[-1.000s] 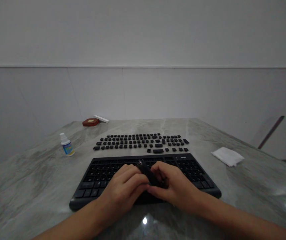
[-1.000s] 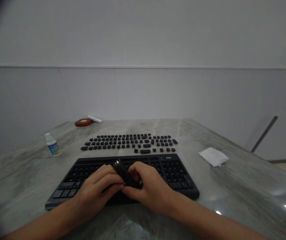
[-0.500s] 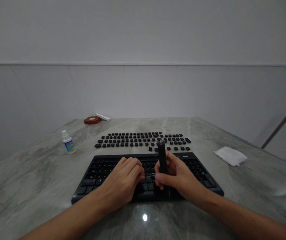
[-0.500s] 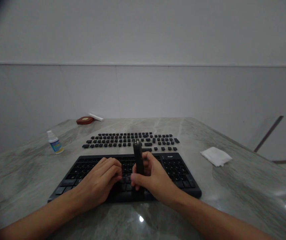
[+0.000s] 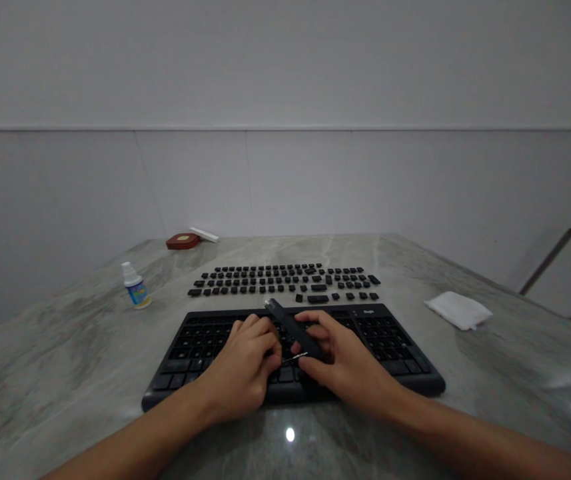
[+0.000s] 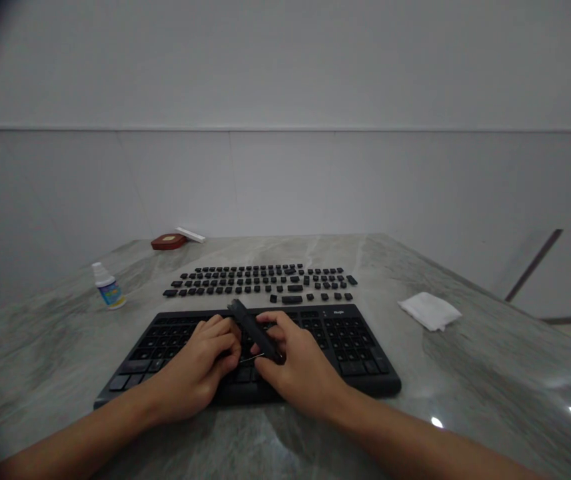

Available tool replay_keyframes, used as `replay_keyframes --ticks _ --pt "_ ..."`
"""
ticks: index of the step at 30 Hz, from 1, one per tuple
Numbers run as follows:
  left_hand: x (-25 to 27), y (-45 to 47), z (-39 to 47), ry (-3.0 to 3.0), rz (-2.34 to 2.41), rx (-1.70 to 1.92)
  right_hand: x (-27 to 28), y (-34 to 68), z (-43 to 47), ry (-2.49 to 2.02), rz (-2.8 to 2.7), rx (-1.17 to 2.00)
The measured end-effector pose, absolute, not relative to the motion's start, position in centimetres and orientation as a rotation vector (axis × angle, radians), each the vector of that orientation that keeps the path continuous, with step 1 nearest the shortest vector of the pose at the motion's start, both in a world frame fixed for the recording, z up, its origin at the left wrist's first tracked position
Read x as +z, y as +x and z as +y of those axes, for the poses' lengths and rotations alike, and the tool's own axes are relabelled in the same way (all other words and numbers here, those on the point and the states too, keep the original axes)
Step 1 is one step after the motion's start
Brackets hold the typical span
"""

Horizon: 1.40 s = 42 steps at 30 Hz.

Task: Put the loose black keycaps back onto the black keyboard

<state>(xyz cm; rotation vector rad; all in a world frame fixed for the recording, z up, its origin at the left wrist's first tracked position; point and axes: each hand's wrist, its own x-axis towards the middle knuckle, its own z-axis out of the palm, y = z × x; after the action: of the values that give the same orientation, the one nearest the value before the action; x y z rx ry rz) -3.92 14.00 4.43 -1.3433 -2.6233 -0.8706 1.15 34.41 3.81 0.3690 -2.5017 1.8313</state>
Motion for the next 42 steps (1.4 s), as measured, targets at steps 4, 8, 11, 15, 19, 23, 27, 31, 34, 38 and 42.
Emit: replay_keyframes --ticks 4,8,11,15,19,23,27,31,34,38,42 --pt "4.6 -4.1 14.2 -1.249 -2.727 -0.866 4.2 1.1 34.2 0.276 -2.462 2.024" --pt "4.8 -4.0 14.2 -1.256 -2.755 -0.894 4.5 1.0 33.8 0.203 -2.471 2.032" --pt "4.8 -4.0 14.1 -1.310 -2.746 -0.914 4.5 1.1 33.6 0.194 -2.483 2.022" --pt "4.8 -4.1 14.1 -1.320 -2.740 -0.940 4.5 1.4 33.5 0.161 -2.506 1.994" --pt "4.8 -4.3 14.2 -1.253 -2.772 -0.971 4.7 1.5 33.3 0.191 -2.517 1.917" --pt "5.0 -4.4 14.4 -1.196 -2.835 -0.966 4.7 1.4 33.2 0.114 -2.559 1.868" --pt "4.9 -4.6 14.4 -1.182 -2.859 -0.961 4.5 1.4 33.0 0.171 -2.570 1.770" --pt "4.7 -5.0 14.1 -1.236 -2.824 -0.985 4.4 1.7 32.9 0.409 -2.520 1.579" --pt "4.6 -5.0 13.9 -1.279 -2.803 -0.988 4.3 1.8 32.9 0.515 -2.483 1.529" --pt "4.7 -4.8 13.5 -1.360 -2.765 -0.963 3.9 2.1 33.0 0.605 -2.447 1.456" --pt "4.6 -4.6 13.2 -1.406 -2.717 -0.992 3.6 2.5 33.1 0.704 -2.420 1.354"
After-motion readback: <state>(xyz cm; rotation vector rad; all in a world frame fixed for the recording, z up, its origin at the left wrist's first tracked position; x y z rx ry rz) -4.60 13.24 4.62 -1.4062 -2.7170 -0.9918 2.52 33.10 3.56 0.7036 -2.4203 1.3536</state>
